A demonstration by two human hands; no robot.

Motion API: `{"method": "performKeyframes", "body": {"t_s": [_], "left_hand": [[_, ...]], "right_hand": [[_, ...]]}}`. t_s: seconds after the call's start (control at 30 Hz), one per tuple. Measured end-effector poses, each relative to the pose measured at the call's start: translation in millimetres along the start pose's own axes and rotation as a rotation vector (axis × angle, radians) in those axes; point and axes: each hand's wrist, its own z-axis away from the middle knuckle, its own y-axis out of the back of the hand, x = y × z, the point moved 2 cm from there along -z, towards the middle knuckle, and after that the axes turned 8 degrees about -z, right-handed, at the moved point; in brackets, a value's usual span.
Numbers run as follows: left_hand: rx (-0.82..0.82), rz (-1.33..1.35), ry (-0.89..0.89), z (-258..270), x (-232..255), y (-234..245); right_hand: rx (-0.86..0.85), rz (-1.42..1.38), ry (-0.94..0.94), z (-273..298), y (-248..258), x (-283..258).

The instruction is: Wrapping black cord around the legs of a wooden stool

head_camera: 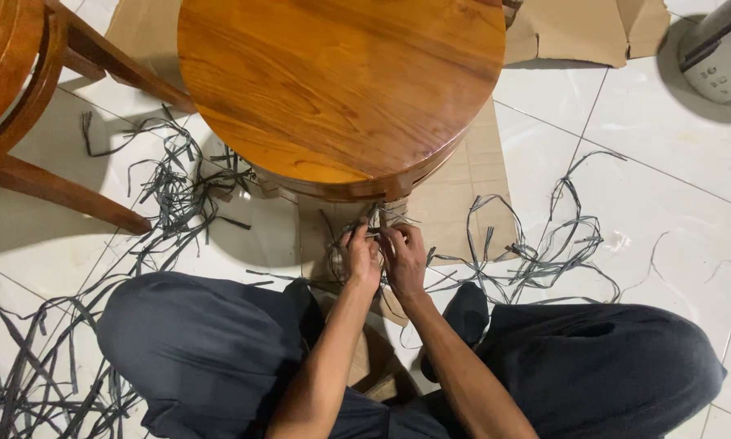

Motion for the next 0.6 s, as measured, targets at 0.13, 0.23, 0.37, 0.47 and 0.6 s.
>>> {"method": "performKeyframes", "body": {"t_s": [0.13, 0.23, 0.37, 0.47, 0.6], "left_hand": [[0.023, -0.138, 0.046, -34, -3, 4], [-0.018, -0.057, 0.021, -75, -13, 0], [-0.279, 0.19, 0.08, -121, -11, -9], [-0.282, 0.069, 0.083, -105, 8, -10], [-0.287, -0.166, 0.076, -120, 4, -7]], "right_hand": [[0.097, -0.178, -0.097, -3, 5, -8], [0.256, -0.54, -0.427, -5, 3, -5], [0.628, -1.011, -0.943, -11, 1, 31], [0.662, -1.12, -1.146, -16, 1, 69], [0.615, -1.112, -1.134, -36, 13, 75]]}}
